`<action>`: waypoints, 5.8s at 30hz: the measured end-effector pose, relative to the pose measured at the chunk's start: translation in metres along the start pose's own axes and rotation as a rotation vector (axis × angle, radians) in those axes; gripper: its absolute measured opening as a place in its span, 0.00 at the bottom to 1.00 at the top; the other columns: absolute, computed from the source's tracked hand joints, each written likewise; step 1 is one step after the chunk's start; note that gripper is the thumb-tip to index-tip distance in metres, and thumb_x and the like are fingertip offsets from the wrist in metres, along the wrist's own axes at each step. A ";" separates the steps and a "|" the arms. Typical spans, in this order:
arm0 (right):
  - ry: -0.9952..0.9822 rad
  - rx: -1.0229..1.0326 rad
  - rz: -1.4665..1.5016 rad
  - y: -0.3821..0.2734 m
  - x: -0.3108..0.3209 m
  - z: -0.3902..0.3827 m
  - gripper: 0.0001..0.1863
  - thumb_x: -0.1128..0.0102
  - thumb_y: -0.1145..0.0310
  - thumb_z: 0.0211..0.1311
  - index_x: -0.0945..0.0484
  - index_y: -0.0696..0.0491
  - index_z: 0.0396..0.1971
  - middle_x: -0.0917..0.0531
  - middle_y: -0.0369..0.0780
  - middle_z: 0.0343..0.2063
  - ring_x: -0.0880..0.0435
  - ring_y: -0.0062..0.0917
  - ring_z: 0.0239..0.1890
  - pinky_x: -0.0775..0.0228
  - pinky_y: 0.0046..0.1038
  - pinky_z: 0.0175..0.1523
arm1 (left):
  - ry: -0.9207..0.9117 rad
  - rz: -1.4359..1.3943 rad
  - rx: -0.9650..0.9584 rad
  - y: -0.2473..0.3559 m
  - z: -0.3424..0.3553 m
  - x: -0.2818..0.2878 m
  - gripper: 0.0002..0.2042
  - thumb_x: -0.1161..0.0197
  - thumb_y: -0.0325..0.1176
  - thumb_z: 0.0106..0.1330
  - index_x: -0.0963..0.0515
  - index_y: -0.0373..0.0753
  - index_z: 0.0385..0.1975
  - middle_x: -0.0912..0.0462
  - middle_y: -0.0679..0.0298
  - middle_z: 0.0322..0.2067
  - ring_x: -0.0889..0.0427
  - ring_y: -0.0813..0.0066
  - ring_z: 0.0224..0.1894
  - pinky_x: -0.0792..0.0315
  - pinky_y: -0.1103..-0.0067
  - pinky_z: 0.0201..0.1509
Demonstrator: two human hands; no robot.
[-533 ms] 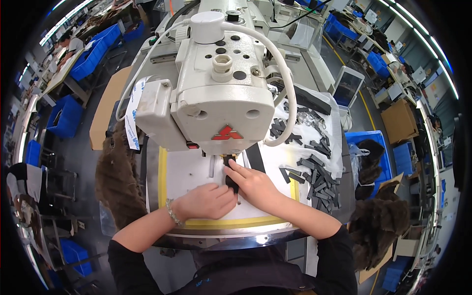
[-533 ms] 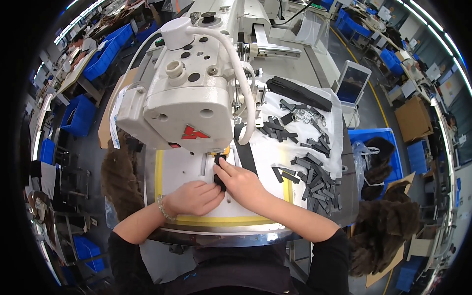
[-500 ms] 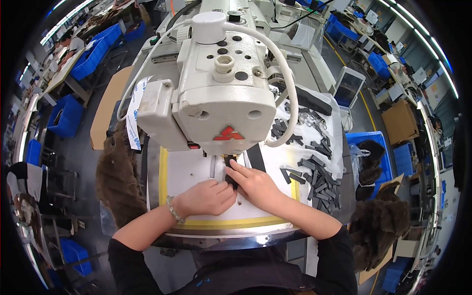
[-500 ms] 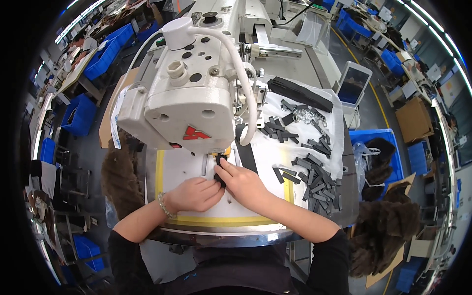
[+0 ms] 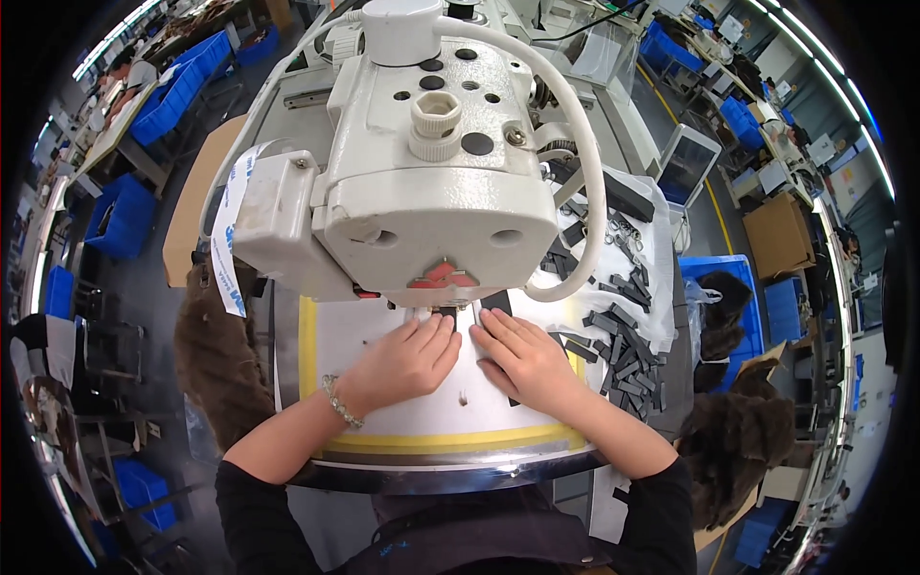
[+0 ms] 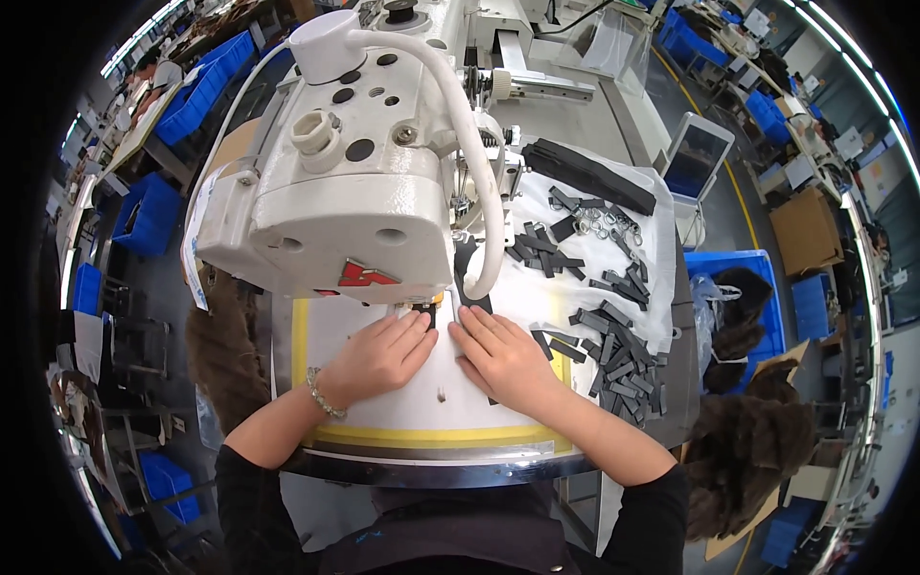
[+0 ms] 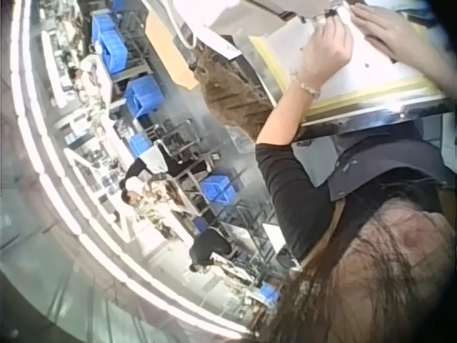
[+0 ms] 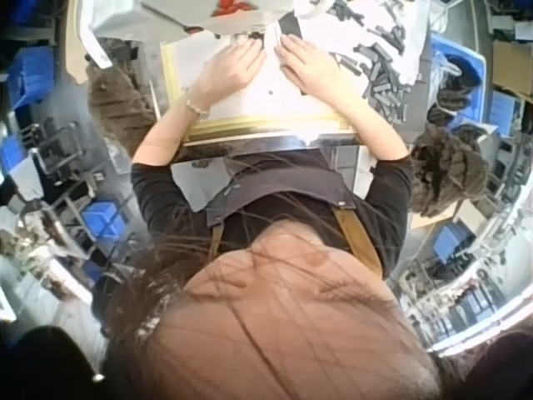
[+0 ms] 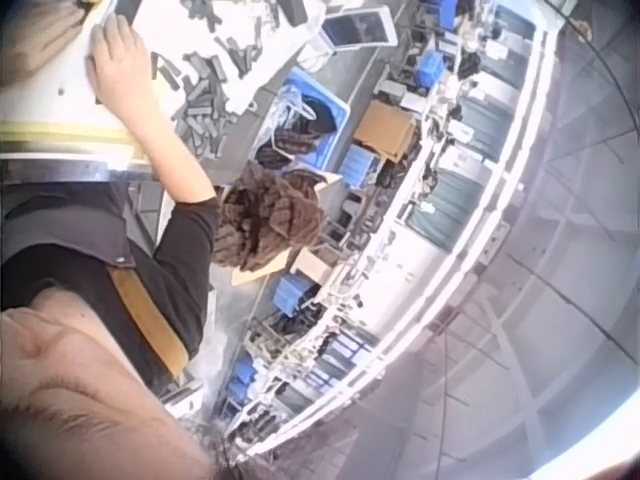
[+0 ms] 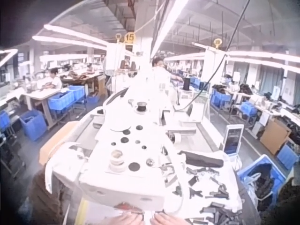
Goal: Sewing fur strips onto black straps using an industrial sewing machine.
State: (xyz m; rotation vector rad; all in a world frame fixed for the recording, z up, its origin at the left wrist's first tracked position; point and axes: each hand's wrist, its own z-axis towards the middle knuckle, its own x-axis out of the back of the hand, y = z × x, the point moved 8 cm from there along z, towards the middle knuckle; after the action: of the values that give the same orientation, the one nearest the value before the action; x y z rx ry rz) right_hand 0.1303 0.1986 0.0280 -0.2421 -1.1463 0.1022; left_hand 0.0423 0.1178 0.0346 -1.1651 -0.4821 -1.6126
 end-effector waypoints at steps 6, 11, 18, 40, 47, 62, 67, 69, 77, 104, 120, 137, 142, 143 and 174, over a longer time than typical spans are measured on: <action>0.001 -0.018 -0.019 0.001 -0.003 0.000 0.24 0.33 0.69 0.53 0.23 0.56 0.51 0.21 0.47 0.53 0.21 0.39 0.55 0.28 0.36 0.57 | -0.089 -0.129 0.159 0.001 0.002 -0.004 0.18 0.35 0.35 0.55 0.21 0.32 0.44 0.19 0.50 0.44 0.20 0.58 0.47 0.26 0.70 0.52; -0.014 -0.019 -0.019 0.001 -0.002 0.000 0.23 0.34 0.69 0.53 0.23 0.57 0.51 0.21 0.47 0.53 0.21 0.38 0.54 0.28 0.35 0.57 | -0.117 -0.218 0.267 -0.009 0.002 -0.010 0.23 0.35 0.39 0.56 0.24 0.31 0.50 0.21 0.50 0.47 0.24 0.61 0.49 0.31 0.71 0.57; -0.039 -0.037 0.019 0.003 -0.002 0.000 0.24 0.33 0.69 0.53 0.23 0.56 0.52 0.21 0.47 0.53 0.22 0.39 0.56 0.29 0.36 0.58 | -0.061 -0.115 0.179 -0.004 -0.001 -0.006 0.20 0.39 0.36 0.60 0.23 0.31 0.49 0.21 0.48 0.47 0.23 0.59 0.49 0.30 0.68 0.58; -0.037 -0.020 0.010 0.002 -0.001 0.000 0.23 0.34 0.69 0.53 0.23 0.57 0.52 0.22 0.47 0.54 0.21 0.38 0.56 0.29 0.35 0.59 | -0.100 -0.197 0.244 -0.004 -0.004 -0.012 0.20 0.40 0.37 0.60 0.23 0.30 0.47 0.22 0.47 0.50 0.23 0.56 0.53 0.32 0.66 0.62; -0.040 -0.024 0.009 0.001 -0.001 0.000 0.24 0.35 0.69 0.53 0.23 0.57 0.52 0.22 0.47 0.54 0.22 0.38 0.56 0.29 0.36 0.59 | -0.098 -0.196 0.237 -0.003 -0.003 -0.011 0.20 0.39 0.37 0.59 0.23 0.30 0.47 0.22 0.47 0.50 0.23 0.56 0.54 0.32 0.66 0.62; -0.041 -0.037 0.026 0.000 -0.001 -0.004 0.23 0.34 0.69 0.55 0.24 0.55 0.53 0.22 0.47 0.54 0.21 0.40 0.56 0.28 0.37 0.59 | -0.106 -0.194 0.240 -0.004 -0.004 -0.010 0.20 0.39 0.38 0.60 0.24 0.31 0.48 0.22 0.47 0.50 0.23 0.56 0.54 0.31 0.67 0.61; -0.044 -0.034 0.027 -0.001 -0.001 -0.004 0.23 0.34 0.69 0.55 0.24 0.55 0.53 0.22 0.48 0.54 0.21 0.40 0.56 0.28 0.37 0.59 | -0.104 -0.186 0.241 -0.003 -0.004 -0.011 0.19 0.39 0.38 0.60 0.24 0.31 0.48 0.22 0.47 0.51 0.23 0.56 0.55 0.32 0.67 0.62; -0.043 -0.035 0.032 0.000 -0.001 -0.004 0.23 0.34 0.69 0.55 0.24 0.55 0.53 0.22 0.48 0.54 0.21 0.40 0.56 0.28 0.37 0.59 | -0.105 -0.185 0.240 -0.003 -0.005 -0.011 0.19 0.39 0.37 0.60 0.24 0.31 0.48 0.22 0.47 0.50 0.23 0.56 0.55 0.32 0.67 0.62; -0.013 -0.032 0.019 -0.001 0.006 -0.003 0.23 0.33 0.69 0.54 0.23 0.55 0.52 0.22 0.47 0.54 0.21 0.40 0.56 0.28 0.37 0.60 | -0.111 -0.183 0.234 -0.002 -0.005 -0.012 0.19 0.39 0.38 0.60 0.24 0.31 0.47 0.22 0.47 0.51 0.24 0.56 0.55 0.32 0.66 0.62; 0.476 -0.387 -0.345 0.113 0.148 -0.070 0.15 0.34 0.72 0.53 0.18 0.53 0.43 0.15 0.43 0.41 0.15 0.34 0.41 0.24 0.31 0.45 | -0.083 -0.272 0.084 0.009 0.000 0.001 0.13 0.39 0.30 0.59 0.21 0.36 0.43 0.20 0.52 0.48 0.21 0.59 0.52 0.29 0.67 0.56; 0.447 -2.427 -0.125 0.371 0.067 -0.543 0.67 0.31 0.32 0.40 0.69 0.34 0.73 0.59 0.56 0.72 0.49 0.54 0.71 0.55 0.56 0.69 | -0.132 -0.439 -0.077 0.015 0.003 0.014 0.22 0.30 0.31 0.53 0.21 0.40 0.50 0.17 0.55 0.44 0.16 0.57 0.39 0.25 0.68 0.36; 0.631 -2.467 -0.209 0.400 0.080 -0.565 0.41 0.32 0.67 0.46 0.41 0.45 0.64 0.21 0.49 0.51 0.21 0.45 0.54 0.30 0.44 0.59 | -0.262 -0.447 -0.001 0.005 0.014 0.003 0.20 0.36 0.29 0.57 0.23 0.38 0.52 0.19 0.54 0.44 0.18 0.55 0.36 0.26 0.64 0.37; 1.229 -2.063 -0.006 0.443 0.124 -0.518 0.27 0.26 0.66 0.41 0.21 0.54 0.46 0.17 0.45 0.45 0.18 0.38 0.48 0.27 0.37 0.55 | -0.185 -0.472 -0.003 0.006 0.030 0.020 0.18 0.35 0.26 0.56 0.21 0.39 0.49 0.17 0.55 0.41 0.17 0.58 0.36 0.26 0.67 0.36; 1.466 -1.841 0.098 0.453 0.135 -0.505 0.28 0.26 0.67 0.41 0.22 0.58 0.46 0.17 0.44 0.45 0.18 0.37 0.46 0.27 0.36 0.53 | -0.187 -0.459 -0.021 0.007 0.033 0.022 0.19 0.35 0.26 0.55 0.21 0.39 0.49 0.17 0.56 0.42 0.17 0.59 0.36 0.26 0.67 0.36; 1.430 -0.680 0.876 -0.047 0.335 -0.275 0.27 0.43 0.66 0.63 0.32 0.58 0.61 0.24 0.43 0.57 0.24 0.32 0.59 0.33 0.37 0.64 | 0.529 -0.981 -0.035 0.080 0.176 0.128 0.61 0.21 0.46 0.40 0.58 0.39 0.72 0.56 0.40 0.70 0.50 0.42 0.71 0.51 0.50 0.70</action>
State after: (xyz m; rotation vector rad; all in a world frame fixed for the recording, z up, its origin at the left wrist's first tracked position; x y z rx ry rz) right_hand 0.5161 0.1830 0.2302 -1.1849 0.4556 0.2484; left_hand 0.1944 0.1600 0.2051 -0.4503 -0.7246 -2.6650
